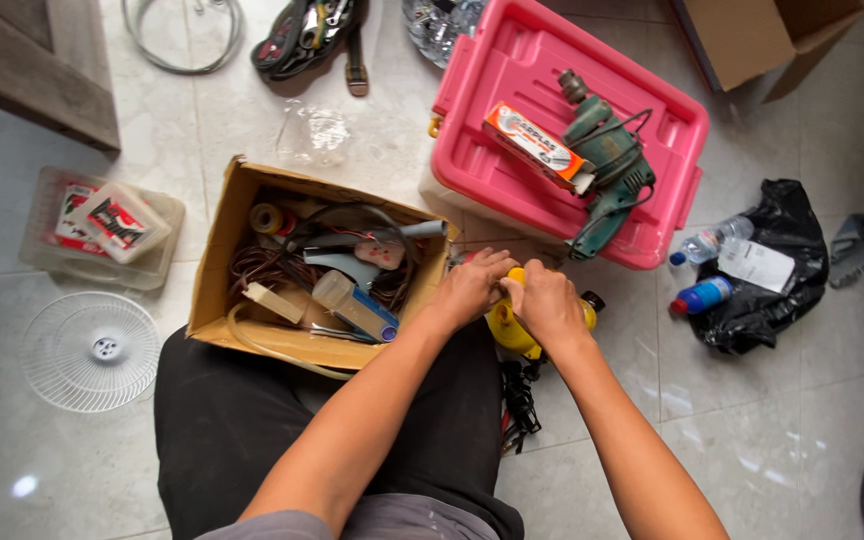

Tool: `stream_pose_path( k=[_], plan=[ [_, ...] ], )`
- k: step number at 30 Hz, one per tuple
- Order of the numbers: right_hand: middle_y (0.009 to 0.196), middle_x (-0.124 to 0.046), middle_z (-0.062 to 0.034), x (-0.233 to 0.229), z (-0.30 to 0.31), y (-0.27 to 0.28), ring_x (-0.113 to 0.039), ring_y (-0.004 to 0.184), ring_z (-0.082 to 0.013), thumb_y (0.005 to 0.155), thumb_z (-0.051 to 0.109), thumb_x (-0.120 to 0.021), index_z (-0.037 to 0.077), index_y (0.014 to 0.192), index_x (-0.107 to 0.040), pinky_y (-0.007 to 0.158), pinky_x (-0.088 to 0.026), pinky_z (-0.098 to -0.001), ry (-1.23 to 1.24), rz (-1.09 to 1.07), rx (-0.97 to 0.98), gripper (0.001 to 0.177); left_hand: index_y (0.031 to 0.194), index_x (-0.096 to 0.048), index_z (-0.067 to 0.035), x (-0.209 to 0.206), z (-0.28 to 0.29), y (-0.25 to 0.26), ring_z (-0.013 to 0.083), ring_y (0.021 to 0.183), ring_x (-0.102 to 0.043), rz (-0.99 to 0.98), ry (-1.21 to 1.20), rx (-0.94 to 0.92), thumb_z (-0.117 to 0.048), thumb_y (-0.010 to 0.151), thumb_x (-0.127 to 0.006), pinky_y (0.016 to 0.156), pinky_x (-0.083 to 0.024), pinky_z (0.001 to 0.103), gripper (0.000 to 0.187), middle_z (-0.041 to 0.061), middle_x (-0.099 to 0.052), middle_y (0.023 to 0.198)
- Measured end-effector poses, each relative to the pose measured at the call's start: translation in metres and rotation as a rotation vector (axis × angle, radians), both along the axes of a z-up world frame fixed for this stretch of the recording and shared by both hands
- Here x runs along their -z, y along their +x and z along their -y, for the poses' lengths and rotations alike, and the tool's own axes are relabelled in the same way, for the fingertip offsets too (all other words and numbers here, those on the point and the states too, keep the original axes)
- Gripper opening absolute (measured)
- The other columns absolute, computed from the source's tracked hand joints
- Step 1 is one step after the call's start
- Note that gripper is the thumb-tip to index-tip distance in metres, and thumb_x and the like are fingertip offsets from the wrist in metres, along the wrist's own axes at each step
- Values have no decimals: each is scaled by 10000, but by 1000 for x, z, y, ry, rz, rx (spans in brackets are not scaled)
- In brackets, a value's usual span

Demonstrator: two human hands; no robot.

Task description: The person sits on the floor and sorts through a cardboard box of miscellaneous items. They handle a water bottle, a rubber band, a plastic tube, and several drill bits, placing the drill bits into a pink toolbox. They also handle a plastic bag and a blue bottle.

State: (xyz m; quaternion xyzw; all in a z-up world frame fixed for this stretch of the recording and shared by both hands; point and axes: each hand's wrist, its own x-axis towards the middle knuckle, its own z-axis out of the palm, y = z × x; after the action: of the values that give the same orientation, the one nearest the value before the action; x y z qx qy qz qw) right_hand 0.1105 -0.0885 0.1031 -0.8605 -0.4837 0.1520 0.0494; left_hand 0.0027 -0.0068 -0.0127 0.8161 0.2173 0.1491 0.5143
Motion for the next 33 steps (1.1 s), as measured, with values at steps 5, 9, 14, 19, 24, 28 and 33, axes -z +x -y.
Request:
stream_pose_path(
  k=[5,9,14,19,24,28,33],
  plan=[
    [821,-677,-325,-10,-11,-13,-671,821,-512,917,424,-745,-43,925,-647,733,-550,-563,-148,38,172,477,1276,-661,-168,4,3,1,371,1321,-566,34,7,-39,-169,794,-745,1022,-524,449,490,84,-635,1407],
    [883,-689,-302,-19,-14,-16,-669,846,-498,822,402,-791,-36,1167,-637,740,-536,-563,-62,42,151,578,1283,-655,-180,6,2,0,326,1340,-599,19,-11,4,-180,874,-703,1043,-546,428,412,46,-655,1413],
    [971,-689,-242,-6,4,-14,-669,913,-452,852,252,-737,60,1215,-674,789,-547,-522,60,26,4,416,1305,-642,-138,12,3,2,380,1334,-535,26,-26,-14,-214,824,-753,1036,-495,463,499,101,-599,1432],
    [888,-696,-246,26,8,-8,-692,842,-442,938,320,-714,-6,953,-617,746,-559,-515,80,104,33,341,1325,-661,-124,17,2,2,393,1361,-540,111,6,-7,-133,800,-741,1105,-477,453,531,142,-613,1435],
    [868,-685,-271,16,1,-19,-689,814,-453,937,422,-710,-25,989,-597,731,-560,-524,-90,74,200,464,1299,-668,-130,-2,-6,-4,386,1357,-527,63,-39,22,-112,782,-758,1073,-475,449,525,142,-619,1418],
    [914,-667,-291,-5,4,-24,-670,832,-469,836,251,-686,-82,1169,-573,706,-543,-525,98,44,111,485,1303,-648,-111,-18,-11,-4,374,1334,-539,51,2,30,-113,775,-758,1055,-479,449,540,146,-623,1399],
    [1016,-670,-264,1,1,-27,-684,924,-431,993,281,-634,-25,1089,-586,813,-558,-494,-28,-24,183,324,1294,-657,-116,-22,-10,-4,368,1322,-562,69,7,42,-107,826,-747,1036,-494,447,477,158,-629,1396]
  ],
)
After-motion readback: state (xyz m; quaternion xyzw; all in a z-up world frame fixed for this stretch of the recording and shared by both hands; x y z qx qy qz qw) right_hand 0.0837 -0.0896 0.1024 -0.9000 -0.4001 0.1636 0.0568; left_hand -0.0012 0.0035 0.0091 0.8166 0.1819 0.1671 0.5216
